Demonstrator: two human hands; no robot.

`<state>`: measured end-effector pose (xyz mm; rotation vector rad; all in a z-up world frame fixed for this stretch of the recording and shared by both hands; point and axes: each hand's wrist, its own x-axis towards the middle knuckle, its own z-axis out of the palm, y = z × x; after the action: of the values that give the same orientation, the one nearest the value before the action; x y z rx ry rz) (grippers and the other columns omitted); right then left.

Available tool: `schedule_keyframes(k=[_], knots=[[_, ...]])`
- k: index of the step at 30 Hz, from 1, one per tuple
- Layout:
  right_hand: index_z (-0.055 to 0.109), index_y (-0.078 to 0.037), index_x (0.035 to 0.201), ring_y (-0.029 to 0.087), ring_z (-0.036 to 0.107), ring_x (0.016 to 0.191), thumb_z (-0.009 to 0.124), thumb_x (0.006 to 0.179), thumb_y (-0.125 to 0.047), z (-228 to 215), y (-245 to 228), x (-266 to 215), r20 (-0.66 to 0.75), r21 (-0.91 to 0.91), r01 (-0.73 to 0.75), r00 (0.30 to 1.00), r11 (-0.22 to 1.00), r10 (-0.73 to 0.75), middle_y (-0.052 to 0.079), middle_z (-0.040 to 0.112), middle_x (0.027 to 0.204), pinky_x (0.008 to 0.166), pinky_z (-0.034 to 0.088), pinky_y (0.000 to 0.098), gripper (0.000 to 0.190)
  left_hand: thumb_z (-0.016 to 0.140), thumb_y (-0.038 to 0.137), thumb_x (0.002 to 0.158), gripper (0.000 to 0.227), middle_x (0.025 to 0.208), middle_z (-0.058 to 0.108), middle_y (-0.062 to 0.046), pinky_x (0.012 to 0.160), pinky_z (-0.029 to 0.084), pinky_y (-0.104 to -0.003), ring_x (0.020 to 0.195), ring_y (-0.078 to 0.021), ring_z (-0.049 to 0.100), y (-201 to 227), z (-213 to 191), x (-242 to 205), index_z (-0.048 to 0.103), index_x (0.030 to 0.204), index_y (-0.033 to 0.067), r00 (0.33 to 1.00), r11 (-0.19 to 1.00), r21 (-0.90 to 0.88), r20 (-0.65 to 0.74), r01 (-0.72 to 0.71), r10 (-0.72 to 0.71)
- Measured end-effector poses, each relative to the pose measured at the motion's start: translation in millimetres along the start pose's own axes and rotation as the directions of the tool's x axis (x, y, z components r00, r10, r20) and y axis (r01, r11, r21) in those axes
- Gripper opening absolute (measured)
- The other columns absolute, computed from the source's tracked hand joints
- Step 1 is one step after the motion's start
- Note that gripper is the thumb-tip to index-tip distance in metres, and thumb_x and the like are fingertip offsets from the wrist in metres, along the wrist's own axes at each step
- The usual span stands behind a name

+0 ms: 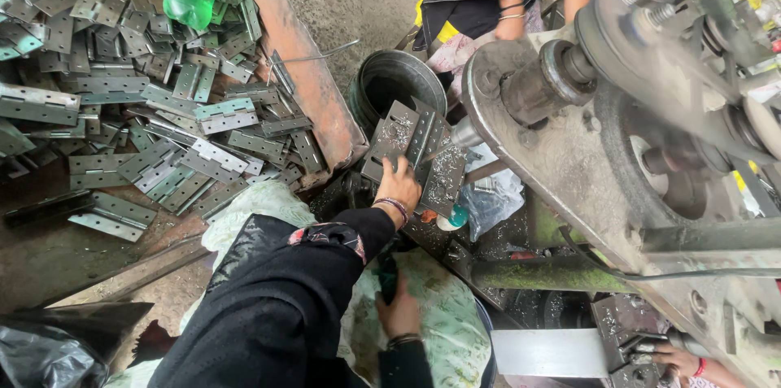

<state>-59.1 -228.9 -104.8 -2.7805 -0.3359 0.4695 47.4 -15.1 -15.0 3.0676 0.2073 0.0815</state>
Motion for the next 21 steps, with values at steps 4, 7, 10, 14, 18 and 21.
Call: schedule_keyframes(k=[4,7,10,14,18,21], knots=[[0.046,-0.004,0.144,0.046,0.070,0.096,0.079,0.084,-0.032,46,15,11,-0.168,0.023,0.116,0.980,0.993,-0.111,0.030,0.071,0.106,0.082,0.058,0.0508,0.074,0.051,0.030,0.101,0.037,0.145,0.056,-0.013,0.108,0.026,-0.074,0.144,-0.0417,0.032,-4,2,1,0.073,0.125,0.0134,1.000,1.000,0.007,-0.002,-0.004,0.004],[0.045,-0.004,0.145,0.044,0.072,0.097,0.076,0.080,-0.029,53,21,0,-0.100,0.070,0.046,0.994,0.996,-0.039,0.027,0.071,0.109,0.082,0.058,0.0495,0.076,0.050,0.030,0.099,0.040,0.148,0.052,-0.012,0.107,0.026,-0.075,0.144,-0.0419,0.031,-7,5,-16,0.070,0.129,0.0123,1.000,0.999,0.035,-0.009,-0.011,0.011],[0.046,-0.002,0.143,0.046,0.071,0.099,0.076,0.078,-0.026,19,13,7,-0.071,0.057,0.127,0.990,0.990,-0.123,0.029,0.071,0.109,0.084,0.057,0.0511,0.076,0.049,0.029,0.100,0.041,0.150,0.049,-0.011,0.108,0.025,-0.076,0.145,-0.0417,0.029,-15,-3,-10,0.067,0.133,0.0124,0.999,1.000,0.011,0.021,-0.025,0.024],[0.048,-0.007,0.143,0.046,0.070,0.099,0.076,0.084,-0.034,-23,2,2,0.026,0.001,0.050,0.998,0.999,-0.050,0.028,0.073,0.105,0.083,0.057,0.0526,0.071,0.049,0.027,0.102,0.040,0.150,0.051,-0.010,0.113,0.025,-0.074,0.148,-0.0406,0.030,-16,-3,-2,0.068,0.134,0.0123,0.997,0.999,-0.029,0.072,-0.019,0.021],[0.047,-0.012,0.144,0.044,0.073,0.095,0.076,0.084,-0.036,-10,-9,-2,-0.029,0.009,-0.026,0.999,1.000,0.027,0.027,0.072,0.105,0.081,0.059,0.0519,0.071,0.048,0.027,0.101,0.039,0.149,0.051,-0.009,0.112,0.022,-0.075,0.148,-0.0398,0.028,-18,-3,20,0.069,0.132,0.0129,0.999,0.998,-0.057,0.041,-0.013,0.016],[0.049,-0.012,0.144,0.044,0.073,0.093,0.075,0.084,-0.034,20,-1,-6,-0.107,0.089,0.004,0.994,0.996,0.005,0.027,0.074,0.101,0.080,0.059,0.0513,0.069,0.047,0.028,0.101,0.040,0.149,0.050,-0.009,0.112,0.021,-0.076,0.147,-0.0397,0.027,-17,4,25,0.068,0.131,0.0129,0.999,0.999,-0.045,0.032,-0.015,0.016]])
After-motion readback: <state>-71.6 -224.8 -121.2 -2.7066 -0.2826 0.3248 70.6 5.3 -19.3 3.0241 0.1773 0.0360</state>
